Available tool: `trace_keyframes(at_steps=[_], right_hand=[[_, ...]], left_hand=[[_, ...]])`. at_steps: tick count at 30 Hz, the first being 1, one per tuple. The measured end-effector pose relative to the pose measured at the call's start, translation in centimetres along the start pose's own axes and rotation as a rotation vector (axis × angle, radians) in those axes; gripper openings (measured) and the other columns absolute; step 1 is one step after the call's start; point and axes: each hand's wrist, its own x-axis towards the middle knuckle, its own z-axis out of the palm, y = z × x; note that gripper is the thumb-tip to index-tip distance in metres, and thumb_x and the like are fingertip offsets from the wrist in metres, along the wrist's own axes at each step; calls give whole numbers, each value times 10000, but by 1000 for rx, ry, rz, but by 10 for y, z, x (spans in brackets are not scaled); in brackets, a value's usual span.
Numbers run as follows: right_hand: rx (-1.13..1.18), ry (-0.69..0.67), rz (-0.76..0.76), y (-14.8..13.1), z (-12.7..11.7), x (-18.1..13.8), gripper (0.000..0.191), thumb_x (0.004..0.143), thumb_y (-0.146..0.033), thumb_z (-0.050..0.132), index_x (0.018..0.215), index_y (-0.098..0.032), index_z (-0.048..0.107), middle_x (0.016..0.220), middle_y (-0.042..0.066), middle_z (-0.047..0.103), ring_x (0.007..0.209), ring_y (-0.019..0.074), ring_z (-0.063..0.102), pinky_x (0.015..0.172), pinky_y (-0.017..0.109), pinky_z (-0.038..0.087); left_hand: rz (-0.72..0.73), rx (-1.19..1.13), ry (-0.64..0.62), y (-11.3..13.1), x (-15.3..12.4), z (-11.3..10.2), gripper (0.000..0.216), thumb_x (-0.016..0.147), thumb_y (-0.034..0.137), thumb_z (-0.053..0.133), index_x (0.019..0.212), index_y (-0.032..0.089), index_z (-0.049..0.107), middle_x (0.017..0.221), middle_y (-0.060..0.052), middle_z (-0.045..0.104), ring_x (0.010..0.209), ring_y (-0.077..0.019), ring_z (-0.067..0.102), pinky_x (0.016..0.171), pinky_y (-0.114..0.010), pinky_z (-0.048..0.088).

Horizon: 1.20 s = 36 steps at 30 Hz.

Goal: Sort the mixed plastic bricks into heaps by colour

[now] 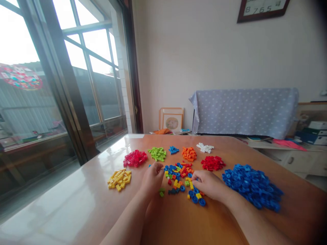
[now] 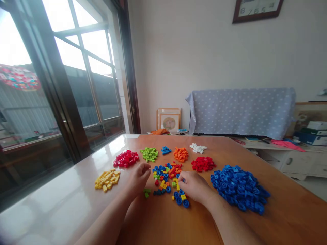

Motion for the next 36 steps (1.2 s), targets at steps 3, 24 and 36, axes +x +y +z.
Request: trace_keyframes(at_steps=[3,24,36], right_hand=[[-21,-34,13,-9,-2,-3,173,828,-342,573,866,-226,696,744,-5,667,667,129,540,576,231,257],[-132,-51,56,-13,-3,-5,249,810,-451,626,978,-273,674,909,20,727,794,185,635,608,247,295],[-105,-28,22,-17,-4,-5,195,758,-347,657,919,-248,605,885,-6,677,750,153,577,596,244,259]], left_hand=[[16,7,-23,3,-1,0,144,826,255,573,908,219,686,831,-13,692,768,-158,612,662,-231,415],[21,-11,-60,27,-8,-2,96,788,203,578,774,216,673,768,4,672,730,-145,586,639,-213,392],[84,37,-82,23,-8,0,114,814,230,563,802,218,676,788,1,669,723,-141,576,642,-218,390]])
